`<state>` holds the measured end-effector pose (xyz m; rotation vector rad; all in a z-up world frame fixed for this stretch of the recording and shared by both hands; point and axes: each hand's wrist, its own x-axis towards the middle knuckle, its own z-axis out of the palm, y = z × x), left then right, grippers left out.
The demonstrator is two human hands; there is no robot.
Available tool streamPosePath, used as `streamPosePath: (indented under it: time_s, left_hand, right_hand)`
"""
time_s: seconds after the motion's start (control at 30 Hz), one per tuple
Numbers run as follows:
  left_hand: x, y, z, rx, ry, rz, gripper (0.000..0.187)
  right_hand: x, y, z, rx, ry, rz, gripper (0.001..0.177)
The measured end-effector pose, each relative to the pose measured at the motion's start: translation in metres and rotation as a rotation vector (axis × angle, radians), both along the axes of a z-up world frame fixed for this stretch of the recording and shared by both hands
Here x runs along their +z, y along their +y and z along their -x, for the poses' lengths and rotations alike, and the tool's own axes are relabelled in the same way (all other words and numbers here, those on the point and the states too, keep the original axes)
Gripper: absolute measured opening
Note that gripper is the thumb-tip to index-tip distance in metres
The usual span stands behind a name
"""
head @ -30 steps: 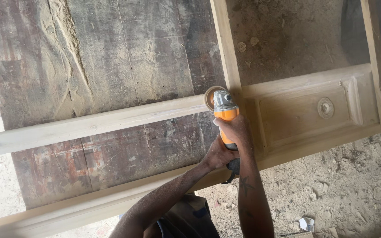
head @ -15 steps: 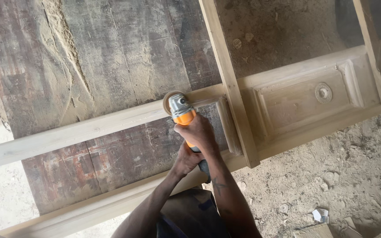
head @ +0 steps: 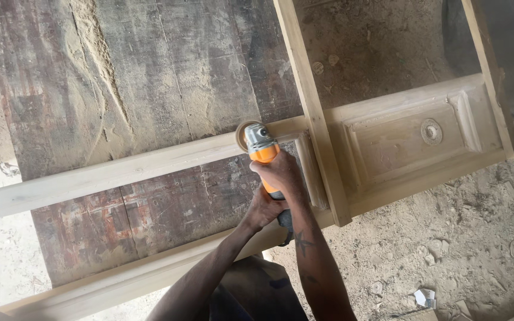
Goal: The person uses an electric sander to smooth the surface of a wooden door frame. They move the sander along the edges and panels of the frame, generating wood dust.
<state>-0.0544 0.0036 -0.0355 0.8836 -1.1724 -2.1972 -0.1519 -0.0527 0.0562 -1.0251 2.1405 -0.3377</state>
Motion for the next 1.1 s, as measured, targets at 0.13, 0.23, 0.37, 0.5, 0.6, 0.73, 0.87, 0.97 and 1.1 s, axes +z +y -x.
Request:
streamPosePath:
  time_s: [0.13, 0.23, 0.37, 0.5, 0.6, 0.73, 0.87, 0.97, 1.1]
  left_hand:
    - [-0.016, 0.001, 0.036, 0.030, 0.380, -0.253, 0.091]
    - [-0.009, -0.004, 0.049, -0.049, 0.205, 0.001, 0.089]
    - [0.010, -0.014, 0.059, -0.129, 0.140, 0.075, 0.083]
    - [0.020, -0.019, 0.067, -0.180, 0.100, 0.137, 0.082]
    - [0.015, -0.017, 0.073, -0.198, 0.138, 0.138, 0.074]
    - [0.007, -0.010, 0.072, -0.146, 0.160, 0.079, 0.081]
    - [0.002, -0.007, 0.076, -0.102, 0.391, -0.181, 0.089]
    - [0.002, -0.006, 0.080, -0.153, 0.224, 0.018, 0.081]
    - [-0.002, -0.004, 0.073, -0.219, 0.027, 0.219, 0.073]
  right_hand:
    - [-0.001, 0.001, 0.030, -0.058, 0.041, 0.074, 0.052]
    - [0.001, 0.000, 0.046, -0.133, 0.058, 0.016, 0.052]
    - [0.005, 0.000, 0.063, -0.209, -0.019, 0.023, 0.049]
    - [0.010, 0.001, 0.076, -0.249, -0.027, -0.018, 0.046]
    - [0.012, 0.000, 0.078, -0.271, -0.035, -0.041, 0.047]
    - [0.012, 0.005, 0.072, -0.236, -0.039, -0.008, 0.048]
    - [0.009, 0.007, 0.071, -0.224, -0.022, 0.003, 0.049]
    - [0.010, 0.006, 0.081, -0.251, -0.001, -0.031, 0.048]
    - [0.004, 0.013, 0.075, -0.234, -0.006, 0.014, 0.046]
